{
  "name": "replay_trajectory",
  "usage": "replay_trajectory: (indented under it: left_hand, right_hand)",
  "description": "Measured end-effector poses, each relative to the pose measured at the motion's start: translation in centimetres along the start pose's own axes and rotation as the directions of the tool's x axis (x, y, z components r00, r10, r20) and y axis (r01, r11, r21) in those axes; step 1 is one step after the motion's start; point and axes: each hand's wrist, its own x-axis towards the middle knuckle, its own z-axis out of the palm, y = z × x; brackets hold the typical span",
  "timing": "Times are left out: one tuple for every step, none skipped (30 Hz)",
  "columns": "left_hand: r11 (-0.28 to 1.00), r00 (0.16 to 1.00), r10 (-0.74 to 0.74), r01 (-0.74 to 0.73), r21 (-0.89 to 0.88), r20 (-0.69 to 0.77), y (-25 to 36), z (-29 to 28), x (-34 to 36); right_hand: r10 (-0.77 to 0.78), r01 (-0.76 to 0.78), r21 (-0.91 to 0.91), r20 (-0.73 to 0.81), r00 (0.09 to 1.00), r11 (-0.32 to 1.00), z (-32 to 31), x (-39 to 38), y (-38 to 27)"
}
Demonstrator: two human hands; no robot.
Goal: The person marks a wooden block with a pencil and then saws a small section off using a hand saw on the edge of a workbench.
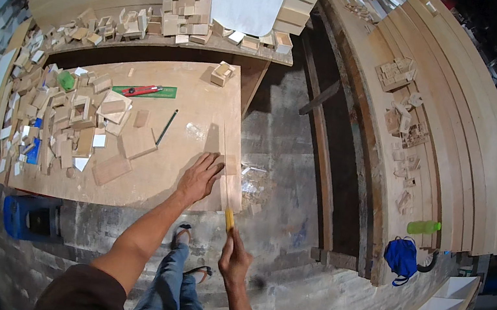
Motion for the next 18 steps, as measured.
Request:
replay_trajectory:
  left_hand:
    - [1.0,1.0,0.0,0.0,-0.019,-0.001,-0.1,-0.2,0.2]
    - [0.999,1.0,0.0,0.0,-0.039,-0.001,-0.2,-0.4,0.4]
    - [1.0,1.0,0.011,-0.011,-0.014,-0.006,-0.6,-0.5,0.7]
    - [1.0,1.0,0.016,-0.016,0.004,-0.012,-0.7,-0.3,0.4]
    - [1.0,0.999,0.023,-0.022,0.022,-0.022,-0.7,-0.2,0.4]
    - [0.998,1.0,-0.002,0.003,0.055,-0.005,-0.6,-0.1,0.3]
    - [0.999,1.0,-0.013,0.013,0.034,0.005,-0.4,-0.1,0.5]
    - [1.0,1.0,-0.027,0.027,0.012,0.011,-0.3,-0.3,0.4]
    - [0.999,0.999,-0.037,0.037,-0.002,0.023,-0.3,-0.6,0.5]
    - [0.999,0.999,-0.032,0.032,-0.011,0.012,-0.6,-0.5,0.5]
    - [0.999,1.0,-0.027,0.027,-0.019,0.002,-1.2,0.0,0.2]
    - [0.999,1.0,-0.02,0.02,-0.031,-0.011,-1.4,0.4,0.5]
    - [0.999,1.0,-0.028,0.028,-0.037,0.002,-1.6,0.6,1.2]
    - [0.998,0.999,-0.032,0.033,-0.05,0.019,-1.7,0.9,2.5]
    - [0.997,0.999,-0.033,0.036,-0.066,0.039,-1.8,1.3,3.8]
    - [0.997,1.0,-0.012,0.013,-0.082,0.01,-2.3,1.7,5.1]
    - [0.995,1.0,-0.02,0.02,-0.102,0.004,-3.0,1.7,6.3]
    - [0.992,1.0,-0.024,0.023,-0.128,-0.006,-3.8,1.8,7.6]
  right_hand:
    - [0.022,-0.022,0.01,0.013,1.0,1.0,0.9,1.5,-0.3]
    - [0.007,-0.007,0.015,0.006,1.0,1.0,1.1,0.8,0.3]
    - [-0.017,0.017,0.018,0.001,1.0,1.0,0.9,-0.7,1.3]
    - [-0.039,0.039,0.013,-0.001,0.999,0.999,0.3,-2.6,2.2]
    - [-0.102,0.102,-0.006,-0.04,0.994,0.995,-0.6,-4.5,2.4]
    - [-0.161,0.159,-0.028,-0.076,0.984,0.987,-1.6,-6.7,2.2]
    - [-0.113,0.112,-0.01,-0.067,0.991,0.994,-2.6,-8.6,2.4]
    - [-0.069,0.069,0.007,-0.053,0.996,0.998,-3.5,-10.0,2.4]
    - [-0.019,0.02,0.017,-0.044,0.999,1.0,-4.4,-10.3,1.7]
    - [0.028,-0.026,0.029,-0.036,0.999,0.999,-5.5,-10.4,0.7]
    - [0.091,-0.088,0.072,-0.038,0.995,0.993,-6.4,-10.7,0.3]
    - [0.152,-0.146,0.114,-0.045,0.987,0.983,-7.3,-10.9,-0.2]
    - [0.16,-0.146,0.199,-0.057,0.985,0.969,-8.4,-9.8,-2.3]
    - [0.173,-0.147,0.279,-0.073,0.982,0.949,-9.6,-7.9,-5.5]
    - [0.191,-0.147,0.355,-0.093,0.977,0.923,-10.5,-6.1,-7.5]
    - [0.176,-0.149,0.325,-0.053,0.983,0.934,-11.0,-4.6,-7.3]
    - [0.077,-0.058,0.278,-0.06,0.995,0.959,-11.1,-2.5,-7.6]
    - [0.032,-0.024,0.205,-0.036,0.999,0.978,-11.3,-0.5,-7.8]
